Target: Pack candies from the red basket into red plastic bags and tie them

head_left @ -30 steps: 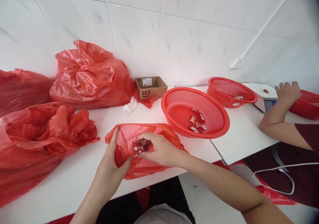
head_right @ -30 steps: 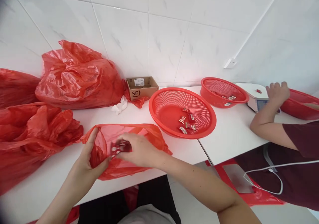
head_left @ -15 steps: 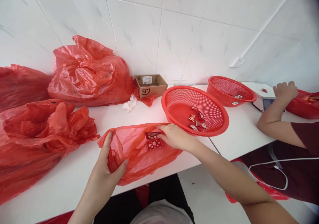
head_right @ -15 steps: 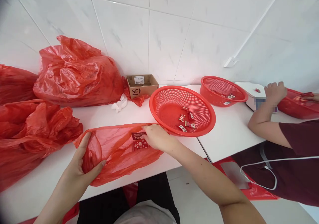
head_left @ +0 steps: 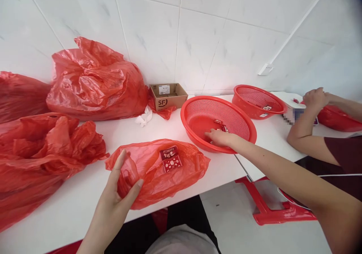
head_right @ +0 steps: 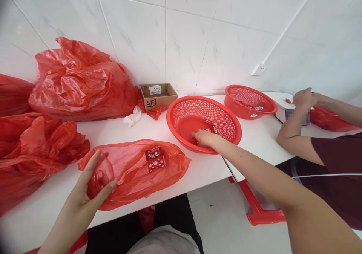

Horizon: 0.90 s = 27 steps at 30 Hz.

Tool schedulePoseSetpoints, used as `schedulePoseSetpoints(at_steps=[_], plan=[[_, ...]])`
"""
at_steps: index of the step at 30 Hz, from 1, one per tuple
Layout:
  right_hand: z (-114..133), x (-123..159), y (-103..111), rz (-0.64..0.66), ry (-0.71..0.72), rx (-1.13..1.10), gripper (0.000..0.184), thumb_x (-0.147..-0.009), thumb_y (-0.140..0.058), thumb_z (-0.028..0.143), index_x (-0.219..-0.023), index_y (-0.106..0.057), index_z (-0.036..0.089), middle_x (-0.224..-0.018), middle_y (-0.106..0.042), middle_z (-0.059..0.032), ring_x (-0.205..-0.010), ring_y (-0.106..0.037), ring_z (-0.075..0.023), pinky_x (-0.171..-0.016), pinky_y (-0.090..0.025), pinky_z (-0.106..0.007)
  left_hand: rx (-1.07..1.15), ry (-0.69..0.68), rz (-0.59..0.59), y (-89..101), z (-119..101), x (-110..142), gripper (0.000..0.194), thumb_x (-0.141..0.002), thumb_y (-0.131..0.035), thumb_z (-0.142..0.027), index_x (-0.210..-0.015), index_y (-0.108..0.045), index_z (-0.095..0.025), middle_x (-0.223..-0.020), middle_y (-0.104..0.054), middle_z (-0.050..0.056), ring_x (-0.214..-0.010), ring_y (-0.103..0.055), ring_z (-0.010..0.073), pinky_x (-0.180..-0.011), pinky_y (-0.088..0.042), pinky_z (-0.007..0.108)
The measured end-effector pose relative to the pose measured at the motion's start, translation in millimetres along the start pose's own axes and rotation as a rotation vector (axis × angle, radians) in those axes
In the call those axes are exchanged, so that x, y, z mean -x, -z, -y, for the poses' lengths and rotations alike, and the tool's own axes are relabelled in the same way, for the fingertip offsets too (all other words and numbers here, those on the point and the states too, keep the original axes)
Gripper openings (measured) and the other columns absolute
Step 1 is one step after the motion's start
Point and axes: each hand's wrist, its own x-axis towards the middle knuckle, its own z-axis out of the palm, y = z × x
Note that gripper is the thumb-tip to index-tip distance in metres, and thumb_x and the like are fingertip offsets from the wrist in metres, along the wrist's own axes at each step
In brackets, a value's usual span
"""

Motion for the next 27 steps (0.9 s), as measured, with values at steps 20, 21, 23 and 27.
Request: schedulePoseSetpoints(at_steps=[20, 21, 23, 27], plan=[[-58, -24, 4, 0.223, -0.214, 0.065, 0.026, -0.055, -0.077, 0.011, -0.078, -0.066, 0.016, -0.064, -0.061, 0.0002, -0.061, -0.058, -0.0171, -0.059, -0.042, -0.028, -0.070, 0.030, -0.064, 0.8, -3, -1, 0.073, -0.087, -0.056, -0.052, -0.152, -0.029, -0.033, -0.159, -0.033, 0.000, -0.148, -0.025, 0.0236, -0.123, -0.014, 0.044], [-59, -24, 4, 0.222, -0.214, 0.059, 0.024, -0.055, -0.077, 0.011, -0.075, -0.064, 0.015, -0.063, -0.060, -0.0009, -0.061, -0.058, -0.0177, -0.059, -0.042, -0.028, -0.079, 0.033, -0.070, 1.1, -3, -1, 0.073, -0.087, -0.056, -0.052, -0.152, -0.029, -0.032, -0.158, -0.034, 0.000, -0.147, -0.026, 0.0232, -0.123, -0.014, 0.043], [-61, -23, 11, 0.214, -0.184, 0.016, 0.019, -0.059, -0.075, 0.013, -0.072, -0.062, 0.015, -0.065, -0.060, -0.0037, -0.061, -0.057, -0.0176, -0.058, -0.041, -0.029, -0.097, 0.036, -0.086, 2.7, 0, -1, 0.073, -0.087, -0.056, -0.051, -0.152, -0.029, -0.033, -0.158, -0.035, -0.001, -0.147, -0.028, 0.0223, -0.123, -0.014, 0.042], [-43, -2, 40, 0.144, -0.024, -0.182, 0.020, -0.080, -0.064, 0.036, -0.088, -0.059, 0.018, -0.086, -0.065, -0.0057, -0.062, -0.055, -0.0125, -0.055, -0.040, -0.026, -0.125, -0.017, -0.089, 6.6, 9, -2, 0.072, -0.086, -0.058, -0.051, -0.151, -0.031, -0.037, -0.158, -0.034, -0.004, -0.148, -0.026, 0.0219, -0.122, -0.020, 0.042]])
